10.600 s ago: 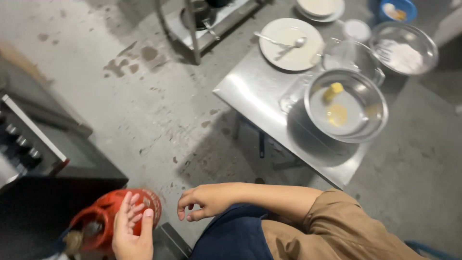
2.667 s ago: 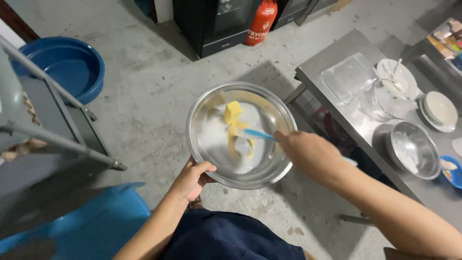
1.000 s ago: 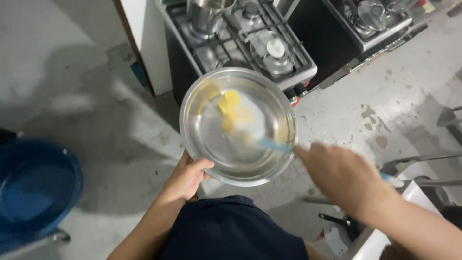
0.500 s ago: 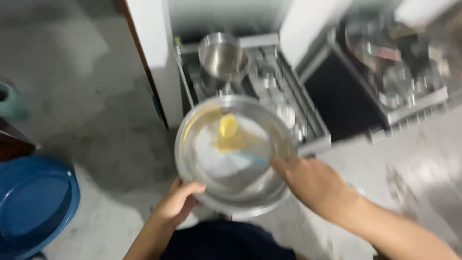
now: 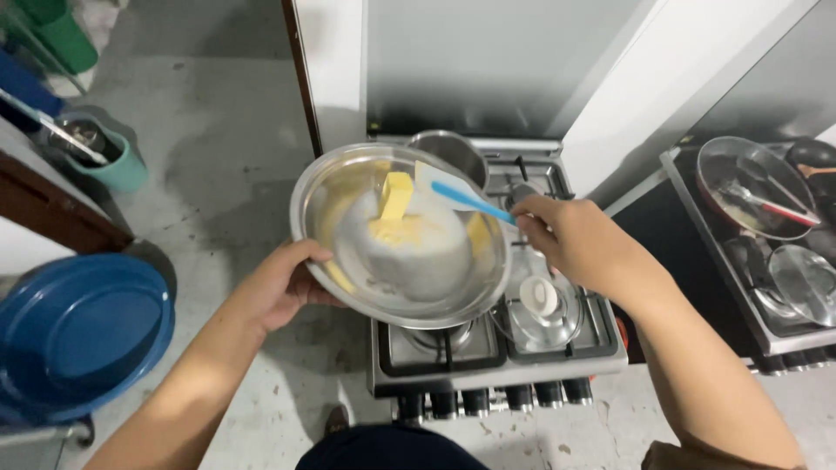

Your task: The recorder is preparing ingredients and equipment in a kitchen, including melting butter in a pot and retrieving eggs from a refrigerator.

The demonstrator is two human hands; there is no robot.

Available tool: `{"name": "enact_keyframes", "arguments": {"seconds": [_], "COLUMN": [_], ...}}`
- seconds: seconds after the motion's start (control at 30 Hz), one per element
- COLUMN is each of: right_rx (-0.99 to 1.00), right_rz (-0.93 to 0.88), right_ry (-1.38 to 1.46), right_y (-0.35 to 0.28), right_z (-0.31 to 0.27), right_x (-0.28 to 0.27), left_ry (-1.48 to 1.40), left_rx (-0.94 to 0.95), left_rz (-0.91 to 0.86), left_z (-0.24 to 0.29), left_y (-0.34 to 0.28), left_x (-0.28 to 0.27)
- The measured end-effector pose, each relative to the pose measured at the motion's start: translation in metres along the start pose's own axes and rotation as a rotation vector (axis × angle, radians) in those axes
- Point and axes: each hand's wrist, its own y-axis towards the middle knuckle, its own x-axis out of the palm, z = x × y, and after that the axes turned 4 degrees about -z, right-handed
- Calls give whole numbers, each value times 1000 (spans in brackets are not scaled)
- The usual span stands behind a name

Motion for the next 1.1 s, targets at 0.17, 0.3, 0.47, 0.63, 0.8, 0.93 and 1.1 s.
{"name": "enact_keyframes", "arguments": {"seconds": [0.17,0.3,0.47,0.63,0.8,0.93,1.1], "right_rx": [35,58,88,118,109,129,157], "right_rz": [-49,-45,-20,-1,16,5,-3], "right_ry": [109,121,167,149,171,156,171], "right_y": [40,60,77,93,103,106,111], "right_z": [16,17,22,23,33,38,52], "right_x": [3,6,11,14,22,28,34], "left_ry": [88,92,141,252,376,470,527], "left_rx": [-61,-75,-54,-80,-113,-150,-200], "left_rz": [-16,11,6,24,17,10,15], "left_z": [32,51,73,93,115,128,132], "left_y": [42,71,101,125,153,170,190], "left_x": [-1,-8,-17,-26,-22,-13,-13]}}
